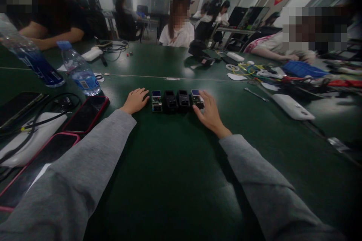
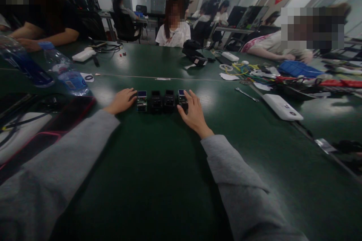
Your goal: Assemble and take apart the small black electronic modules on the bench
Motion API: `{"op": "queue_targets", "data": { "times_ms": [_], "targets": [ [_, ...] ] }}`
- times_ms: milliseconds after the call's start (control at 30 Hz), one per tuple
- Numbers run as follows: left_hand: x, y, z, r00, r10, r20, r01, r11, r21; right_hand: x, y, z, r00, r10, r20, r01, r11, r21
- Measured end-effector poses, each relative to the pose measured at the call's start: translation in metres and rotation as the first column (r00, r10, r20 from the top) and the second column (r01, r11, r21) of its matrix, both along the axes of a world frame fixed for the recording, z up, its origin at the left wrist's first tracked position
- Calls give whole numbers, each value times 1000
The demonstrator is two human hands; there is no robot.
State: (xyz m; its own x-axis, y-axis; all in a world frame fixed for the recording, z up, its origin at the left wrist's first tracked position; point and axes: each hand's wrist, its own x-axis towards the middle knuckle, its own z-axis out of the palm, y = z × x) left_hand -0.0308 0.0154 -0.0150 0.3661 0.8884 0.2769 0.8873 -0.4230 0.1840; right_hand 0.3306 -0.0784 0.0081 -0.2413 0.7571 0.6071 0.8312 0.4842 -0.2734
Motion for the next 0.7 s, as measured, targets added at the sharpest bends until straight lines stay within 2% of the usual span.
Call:
{"op": "queue_targets", "data": {
  "times_ms": [100,233,300,700],
  "targets": [
    [1,-1,1,1000,6,-15,-6,1000,-9,-26,-13,8,997,21,69,-23,999,34],
    [2,-1,2,1000,10,-22,-10,1000,0,-61,-24,14,951,173,257,-171,985,-30],
    [2,-1,1,1000,8,-20,-8,1000,1,-70,-23,14,937,200,288,-195,980,-48],
    [0,1,-1,1000,5,3,-5,1000,3,-70,-15,12,940,229,252,-217,973,-72]
  ]
}}
